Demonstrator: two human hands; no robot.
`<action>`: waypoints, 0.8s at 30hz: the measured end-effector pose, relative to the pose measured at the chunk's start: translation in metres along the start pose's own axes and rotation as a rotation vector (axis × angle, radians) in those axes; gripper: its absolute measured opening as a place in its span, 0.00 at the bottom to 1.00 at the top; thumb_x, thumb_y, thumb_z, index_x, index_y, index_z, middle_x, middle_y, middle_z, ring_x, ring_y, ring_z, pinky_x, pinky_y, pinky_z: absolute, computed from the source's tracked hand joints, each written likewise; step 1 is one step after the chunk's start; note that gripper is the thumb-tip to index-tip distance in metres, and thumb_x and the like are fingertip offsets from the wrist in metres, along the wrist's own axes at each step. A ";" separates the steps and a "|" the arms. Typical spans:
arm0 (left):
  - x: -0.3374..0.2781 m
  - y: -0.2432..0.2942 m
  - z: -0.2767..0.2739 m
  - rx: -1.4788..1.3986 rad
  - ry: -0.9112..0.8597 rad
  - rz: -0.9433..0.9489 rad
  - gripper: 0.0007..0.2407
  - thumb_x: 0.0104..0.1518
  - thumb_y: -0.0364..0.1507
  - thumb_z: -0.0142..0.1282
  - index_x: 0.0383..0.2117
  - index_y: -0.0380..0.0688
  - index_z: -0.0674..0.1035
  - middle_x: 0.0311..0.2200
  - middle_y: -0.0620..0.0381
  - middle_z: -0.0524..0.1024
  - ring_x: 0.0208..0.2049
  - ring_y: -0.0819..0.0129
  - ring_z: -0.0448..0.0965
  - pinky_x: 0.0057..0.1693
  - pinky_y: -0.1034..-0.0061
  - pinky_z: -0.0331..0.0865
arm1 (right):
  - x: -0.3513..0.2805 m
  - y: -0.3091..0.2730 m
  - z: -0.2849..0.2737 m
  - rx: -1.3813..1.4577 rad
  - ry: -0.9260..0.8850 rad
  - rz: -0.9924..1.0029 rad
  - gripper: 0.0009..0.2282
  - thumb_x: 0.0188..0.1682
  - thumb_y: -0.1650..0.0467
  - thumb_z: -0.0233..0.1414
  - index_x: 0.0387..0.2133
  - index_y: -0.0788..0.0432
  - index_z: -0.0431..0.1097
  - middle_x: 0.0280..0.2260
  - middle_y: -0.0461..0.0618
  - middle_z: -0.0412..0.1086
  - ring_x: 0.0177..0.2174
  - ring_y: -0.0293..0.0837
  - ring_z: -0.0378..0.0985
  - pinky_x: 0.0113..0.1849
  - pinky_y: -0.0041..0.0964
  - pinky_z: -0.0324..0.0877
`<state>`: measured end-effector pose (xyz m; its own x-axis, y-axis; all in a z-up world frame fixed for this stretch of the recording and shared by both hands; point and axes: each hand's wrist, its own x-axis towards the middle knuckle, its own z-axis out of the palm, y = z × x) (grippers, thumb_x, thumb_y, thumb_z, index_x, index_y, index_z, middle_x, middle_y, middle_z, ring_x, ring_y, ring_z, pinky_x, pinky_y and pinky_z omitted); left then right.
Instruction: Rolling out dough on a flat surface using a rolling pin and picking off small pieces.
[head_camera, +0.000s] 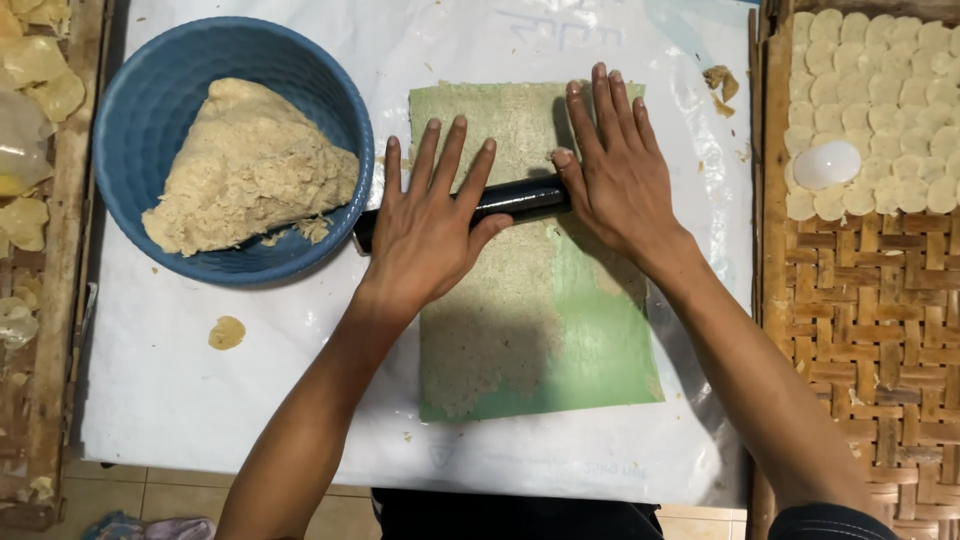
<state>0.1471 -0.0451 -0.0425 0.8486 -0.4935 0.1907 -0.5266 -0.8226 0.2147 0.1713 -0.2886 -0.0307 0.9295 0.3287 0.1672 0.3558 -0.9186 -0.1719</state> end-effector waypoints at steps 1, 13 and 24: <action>0.001 -0.001 0.003 0.019 -0.066 -0.021 0.33 0.66 0.54 0.29 0.71 0.44 0.55 0.72 0.38 0.46 0.73 0.43 0.39 0.70 0.39 0.25 | -0.001 0.000 0.001 -0.002 -0.007 -0.006 0.31 0.62 0.54 0.24 0.71 0.63 0.41 0.71 0.65 0.37 0.70 0.60 0.36 0.68 0.57 0.35; -0.053 0.046 -0.010 -0.169 0.098 0.018 0.34 0.64 0.50 0.44 0.67 0.30 0.61 0.70 0.31 0.53 0.72 0.43 0.50 0.71 0.39 0.40 | -0.082 -0.036 -0.029 0.070 -0.064 -0.042 0.32 0.60 0.57 0.27 0.68 0.72 0.31 0.70 0.74 0.36 0.69 0.66 0.37 0.68 0.59 0.36; -0.015 0.016 0.067 0.002 0.319 -0.041 0.25 0.57 0.42 0.50 0.54 0.34 0.64 0.53 0.38 0.58 0.57 0.42 0.56 0.61 0.43 0.45 | 0.070 -0.156 -0.044 0.368 0.092 -0.466 0.19 0.52 0.70 0.55 0.54 0.72 0.68 0.56 0.70 0.67 0.51 0.62 0.75 0.50 0.50 0.74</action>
<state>0.1295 -0.0694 -0.1061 0.8101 -0.3464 0.4730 -0.4918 -0.8406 0.2268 0.1768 -0.1315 0.0510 0.6610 0.6431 0.3866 0.7495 -0.5406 -0.3821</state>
